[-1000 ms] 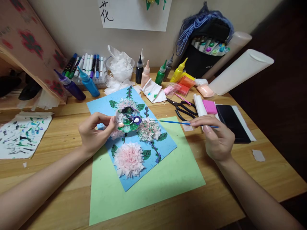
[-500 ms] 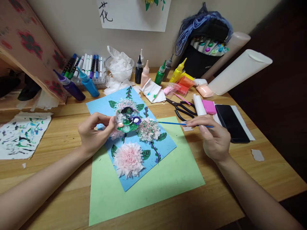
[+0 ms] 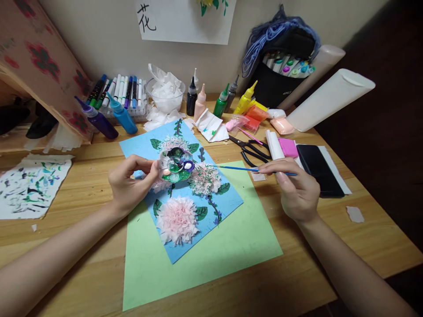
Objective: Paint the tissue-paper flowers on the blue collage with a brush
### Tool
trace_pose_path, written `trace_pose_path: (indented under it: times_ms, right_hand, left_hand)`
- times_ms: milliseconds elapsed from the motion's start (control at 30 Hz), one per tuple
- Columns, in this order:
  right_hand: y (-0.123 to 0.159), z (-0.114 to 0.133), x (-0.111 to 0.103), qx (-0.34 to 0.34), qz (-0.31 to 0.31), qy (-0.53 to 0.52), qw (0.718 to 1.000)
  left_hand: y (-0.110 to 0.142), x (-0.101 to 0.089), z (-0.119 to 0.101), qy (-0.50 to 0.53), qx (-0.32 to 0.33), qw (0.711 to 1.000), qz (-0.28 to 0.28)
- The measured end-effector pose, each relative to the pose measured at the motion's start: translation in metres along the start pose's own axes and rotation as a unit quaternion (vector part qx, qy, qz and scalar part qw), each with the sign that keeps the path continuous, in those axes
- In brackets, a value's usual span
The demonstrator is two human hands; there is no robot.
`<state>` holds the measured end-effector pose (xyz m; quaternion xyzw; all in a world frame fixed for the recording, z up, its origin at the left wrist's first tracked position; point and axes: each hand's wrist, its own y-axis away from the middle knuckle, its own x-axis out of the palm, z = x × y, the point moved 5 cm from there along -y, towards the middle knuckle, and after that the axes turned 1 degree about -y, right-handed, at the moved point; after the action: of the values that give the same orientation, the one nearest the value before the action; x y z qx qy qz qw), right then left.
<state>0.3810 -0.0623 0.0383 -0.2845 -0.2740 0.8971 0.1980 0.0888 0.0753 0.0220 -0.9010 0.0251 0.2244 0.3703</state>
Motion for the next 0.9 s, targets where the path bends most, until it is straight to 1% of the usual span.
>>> trace_pose_path:
  times_ms: [33, 100, 167, 200, 233, 300, 400, 467, 567, 667, 800, 900]
  right_hand:
    - [0.0, 0.0, 0.0, 0.003, -0.005, 0.007, 1.0]
    - [0.0, -0.001, -0.003, 0.012, -0.043, 0.006, 0.999]
    - [0.001, -0.001, -0.005, 0.012, -0.076, -0.024, 0.997]
    - [0.003, 0.001, -0.005, 0.003, -0.075, -0.044, 0.996]
    - [0.004, 0.004, -0.002, -0.011, -0.059, -0.06, 0.996]
    - [0.007, 0.011, 0.006, -0.045, 0.01, -0.072, 0.996]
    - [0.013, 0.022, 0.019, -0.077, 0.122, -0.041, 0.989]
    - [0.015, 0.028, 0.025, -0.092, 0.161, -0.015, 0.982]
    - [0.014, 0.032, 0.03, -0.107, 0.177, 0.005, 0.978]
    - [0.013, 0.03, 0.031, -0.103, 0.179, 0.004, 0.978]
    - [0.013, 0.029, 0.029, -0.099, 0.164, -0.003, 0.981]
    - [0.015, 0.03, 0.028, -0.104, 0.183, -0.004, 0.978]
  left_hand:
    - [0.0, 0.0, 0.0, -0.001, 0.0, 1.0, 0.001]
    - [0.0, 0.0, 0.001, -0.001, -0.001, 1.0, 0.001]
    - [0.0, 0.0, 0.002, 0.005, -0.001, 1.0, -0.003]
    - [0.0, 0.0, 0.002, 0.01, 0.0, 1.0, -0.004]
    - [0.0, 0.001, 0.002, 0.015, 0.002, 1.0, -0.005]
    - [0.0, 0.001, 0.001, 0.017, 0.002, 1.0, -0.005]
    - [0.0, 0.001, 0.0, 0.011, -0.003, 1.0, -0.005]
    - [0.0, 0.002, -0.001, 0.014, -0.002, 1.0, -0.006]
    - [-0.001, 0.002, -0.002, 0.022, 0.008, 1.0, -0.002]
    - [-0.001, 0.002, -0.002, 0.026, 0.011, 1.0, 0.0]
    - [0.0, 0.002, -0.002, 0.025, -0.001, 1.0, 0.007]
    - [0.0, 0.002, -0.001, 0.025, -0.009, 1.0, 0.016]
